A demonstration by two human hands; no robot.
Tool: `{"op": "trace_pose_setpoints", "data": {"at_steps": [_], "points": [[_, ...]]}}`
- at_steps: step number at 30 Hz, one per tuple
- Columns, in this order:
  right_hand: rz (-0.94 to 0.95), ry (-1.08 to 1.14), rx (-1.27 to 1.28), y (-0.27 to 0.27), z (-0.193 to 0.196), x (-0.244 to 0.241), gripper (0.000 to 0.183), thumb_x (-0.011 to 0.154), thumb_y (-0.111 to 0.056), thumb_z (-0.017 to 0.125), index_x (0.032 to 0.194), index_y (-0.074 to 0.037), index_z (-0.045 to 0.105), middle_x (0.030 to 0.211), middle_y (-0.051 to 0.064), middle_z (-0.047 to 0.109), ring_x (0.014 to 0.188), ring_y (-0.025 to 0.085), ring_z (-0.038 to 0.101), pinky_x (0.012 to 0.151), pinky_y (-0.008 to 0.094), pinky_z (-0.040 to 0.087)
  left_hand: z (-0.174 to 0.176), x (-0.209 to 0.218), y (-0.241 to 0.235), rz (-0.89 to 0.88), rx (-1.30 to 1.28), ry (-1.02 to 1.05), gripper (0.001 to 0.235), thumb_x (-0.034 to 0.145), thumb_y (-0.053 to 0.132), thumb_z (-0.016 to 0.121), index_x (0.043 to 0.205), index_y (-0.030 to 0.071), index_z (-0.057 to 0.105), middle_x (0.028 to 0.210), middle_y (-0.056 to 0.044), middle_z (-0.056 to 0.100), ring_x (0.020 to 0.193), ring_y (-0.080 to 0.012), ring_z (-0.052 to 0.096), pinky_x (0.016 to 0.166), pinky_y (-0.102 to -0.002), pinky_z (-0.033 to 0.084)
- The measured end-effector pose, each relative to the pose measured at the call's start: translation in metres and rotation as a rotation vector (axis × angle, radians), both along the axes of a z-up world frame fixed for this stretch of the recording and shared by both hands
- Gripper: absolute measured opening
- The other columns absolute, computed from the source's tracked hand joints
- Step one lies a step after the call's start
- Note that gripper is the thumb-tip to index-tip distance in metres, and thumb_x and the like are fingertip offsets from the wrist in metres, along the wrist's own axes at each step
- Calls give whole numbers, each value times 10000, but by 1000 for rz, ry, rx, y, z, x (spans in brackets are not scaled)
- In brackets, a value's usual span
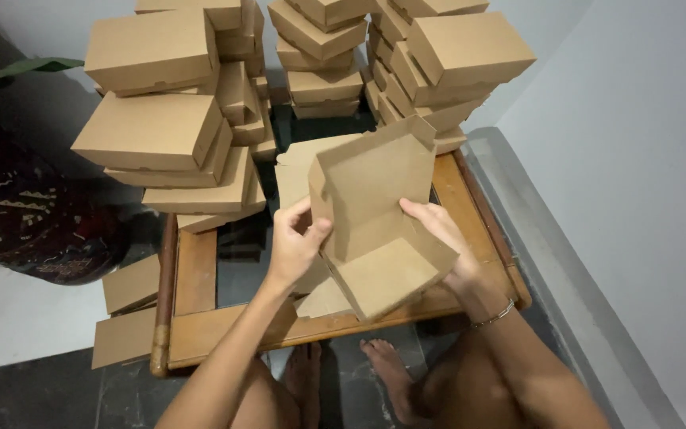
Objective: Assembling small cardboard boxes from flat templates by folding and tucking flaps.
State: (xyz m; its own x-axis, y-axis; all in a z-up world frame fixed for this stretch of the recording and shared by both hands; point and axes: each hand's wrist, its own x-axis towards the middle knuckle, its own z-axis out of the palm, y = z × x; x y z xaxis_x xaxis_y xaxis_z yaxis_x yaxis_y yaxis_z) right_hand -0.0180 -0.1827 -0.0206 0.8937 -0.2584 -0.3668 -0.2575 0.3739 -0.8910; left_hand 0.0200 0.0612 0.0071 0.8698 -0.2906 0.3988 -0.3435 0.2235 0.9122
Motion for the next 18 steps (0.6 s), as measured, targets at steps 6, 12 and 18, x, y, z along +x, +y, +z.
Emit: {"op": "trace_pose_setpoints", "data": {"at_steps": [6,12,18], "points": [[98,8,-200,7,5,-2,423,965,-323,716,1146,52,644,919,256,723,667,294,740,503,438,606,1,2,3,221,126,105,325,903,259,795,616,138,702,469,21,623,523,-30,472,429,-223,433],[105,-199,-158,42,63,-25,802,1013,-617,222,1494,-31,487,1345,187,649,1171,290,670,998,491,544,-52,33,8,193,20,205,419,1004,243,676,609,104,663,508,-42,648,501,-61,511,451,-233,459],[86,-195,-90,38,49,-21,607,1040,-490,427,1383,-19,598,1175,148,725,1035,260,733,909,440,607,-40,26,7,127,17,250,427,1044,262,601,648,112,660,518,-24,632,493,-67,543,458,-221,477]]}}
